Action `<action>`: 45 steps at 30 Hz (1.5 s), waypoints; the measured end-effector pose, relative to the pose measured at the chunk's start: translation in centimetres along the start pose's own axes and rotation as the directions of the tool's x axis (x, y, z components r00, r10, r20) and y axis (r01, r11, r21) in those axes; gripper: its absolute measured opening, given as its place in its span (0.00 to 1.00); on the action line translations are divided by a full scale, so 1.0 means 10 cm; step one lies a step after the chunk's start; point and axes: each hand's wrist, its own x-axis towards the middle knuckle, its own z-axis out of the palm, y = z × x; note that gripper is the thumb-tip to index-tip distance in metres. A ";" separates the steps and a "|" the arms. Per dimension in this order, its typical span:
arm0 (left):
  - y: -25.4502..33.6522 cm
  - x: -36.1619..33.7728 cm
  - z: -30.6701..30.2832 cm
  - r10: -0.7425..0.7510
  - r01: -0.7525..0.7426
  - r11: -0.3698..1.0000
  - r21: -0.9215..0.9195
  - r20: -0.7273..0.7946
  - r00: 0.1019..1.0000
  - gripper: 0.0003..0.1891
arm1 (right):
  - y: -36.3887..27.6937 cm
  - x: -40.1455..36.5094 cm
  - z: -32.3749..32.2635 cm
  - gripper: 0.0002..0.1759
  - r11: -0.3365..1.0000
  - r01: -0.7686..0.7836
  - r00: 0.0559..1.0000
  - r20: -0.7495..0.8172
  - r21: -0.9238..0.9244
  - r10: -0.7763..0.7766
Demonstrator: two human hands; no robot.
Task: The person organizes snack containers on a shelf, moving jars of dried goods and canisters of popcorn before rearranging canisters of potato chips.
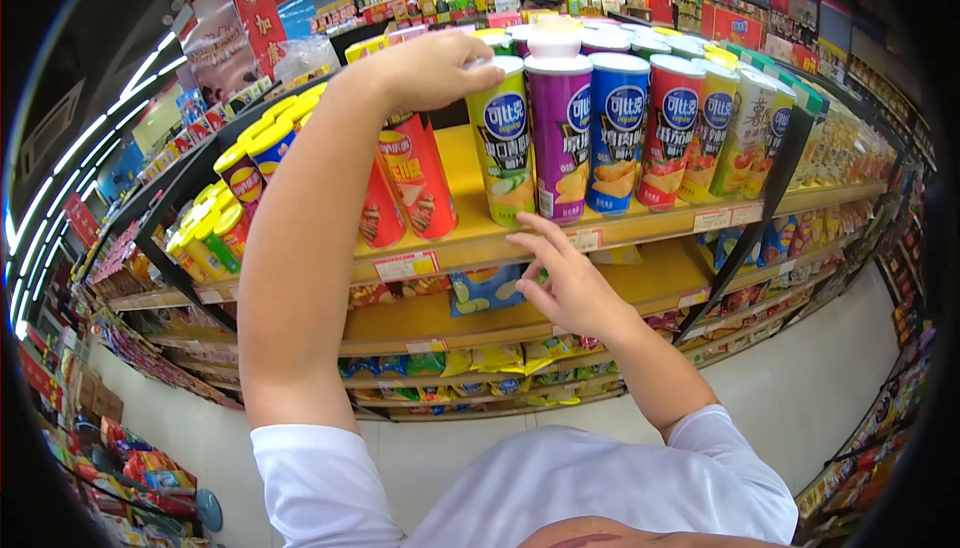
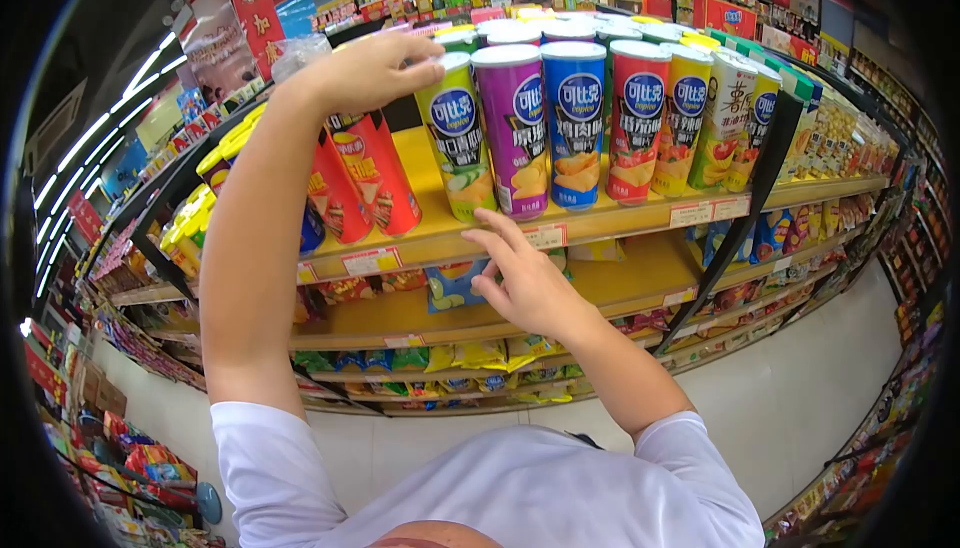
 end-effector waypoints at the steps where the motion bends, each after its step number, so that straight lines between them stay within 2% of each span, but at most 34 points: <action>1: 0.00 0.00 -0.01 -0.011 0.013 0.997 -0.070 0.023 1.000 0.27 | 0.00 0.01 0.01 0.29 1.000 0.003 1.000 0.001 0.010 -0.003; 3: -0.01 -0.02 0.03 -0.021 0.018 0.997 -0.071 -0.041 0.999 0.26 | 0.00 0.01 0.02 0.29 1.000 -0.001 1.000 0.008 0.032 0.001; 4: 0.00 -0.01 0.01 -0.034 0.034 0.997 -0.073 0.003 0.999 0.25 | 0.01 0.01 0.03 0.29 1.000 -0.006 1.000 0.016 0.023 0.006; 7: 0.00 -0.01 0.06 -0.045 0.039 0.995 -0.092 -0.058 0.997 0.24 | -0.01 0.00 0.02 0.29 1.000 -0.011 1.000 0.022 0.020 0.011; 8: 0.01 0.01 0.00 -0.056 0.059 0.995 -0.083 0.044 0.997 0.25 | -0.02 0.00 0.01 0.29 1.000 -0.016 1.000 0.025 0.022 0.016; 12: 0.12 -0.05 -0.10 -0.103 0.108 0.992 -0.061 0.081 0.991 0.27 | -0.03 -0.05 -0.03 0.29 1.000 -0.001 1.000 0.014 0.005 0.001; 15: -0.07 -0.13 -0.19 -0.032 0.024 0.990 -0.138 -0.060 0.998 0.27 | -0.03 -0.15 -0.07 0.29 1.000 0.014 1.000 0.004 0.019 -0.014; 16: -0.28 -0.14 -0.15 -0.017 0.007 0.997 -0.071 -0.150 0.989 0.27 | -0.04 -0.21 -0.10 0.28 1.000 0.021 1.000 0.001 0.023 -0.021; 19: -0.47 -0.36 -0.37 -0.098 0.089 0.977 -0.195 -0.039 0.994 0.26 | -0.04 -0.41 -0.17 0.27 0.998 0.041 0.999 0.014 0.057 -0.042; 20: -0.48 -0.44 -0.40 -0.154 0.148 0.976 -0.159 -0.024 0.988 0.27 | 0.00 -0.49 -0.16 0.27 0.996 0.048 0.998 0.028 0.078 -0.051; 22: -0.48 -0.60 -0.42 -0.263 0.262 0.961 -0.093 0.004 0.965 0.29 | 0.10 -0.68 -0.11 0.26 0.988 0.043 0.996 0.065 0.150 -0.053; 26: -0.48 -0.74 -0.34 -0.311 0.325 0.942 -0.090 0.135 0.941 0.38 | 0.16 -0.95 0.07 0.23 0.981 -0.045 0.975 0.222 0.190 0.001; 29: -0.54 -0.69 -0.20 -0.237 0.245 0.968 -0.054 0.122 0.964 0.39 | 0.31 -1.08 0.26 0.23 0.970 -0.073 0.941 0.339 0.230 -0.009; 30: -0.55 -0.67 -0.17 -0.258 0.266 0.963 -0.040 0.147 0.955 0.39 | 0.34 -1.11 0.32 0.22 0.968 -0.086 0.930 0.369 0.235 -0.006; 34: -0.56 -0.63 -0.07 -0.320 0.324 0.946 -0.007 0.130 0.939 0.34 | 0.44 -1.15 0.38 0.21 0.961 -0.099 0.892 0.450 0.260 -0.030; 37: -0.57 -0.63 0.00 -0.318 0.326 0.943 -0.073 0.098 0.943 0.30 | 0.58 -1.15 0.35 0.23 0.960 -0.116 0.846 0.531 0.255 -0.039; 43: -0.63 -0.60 0.09 -0.299 0.300 0.953 -0.043 0.021 0.954 0.29 | 0.81 -1.15 0.35 0.21 0.944 -0.121 0.820 0.567 0.308 -0.080; 45: -0.63 -0.60 0.11 -0.301 0.301 0.953 -0.036 -0.002 0.954 0.29 | 0.88 -1.19 0.37 0.21 0.933 -0.162 0.785 0.615 0.322 -0.076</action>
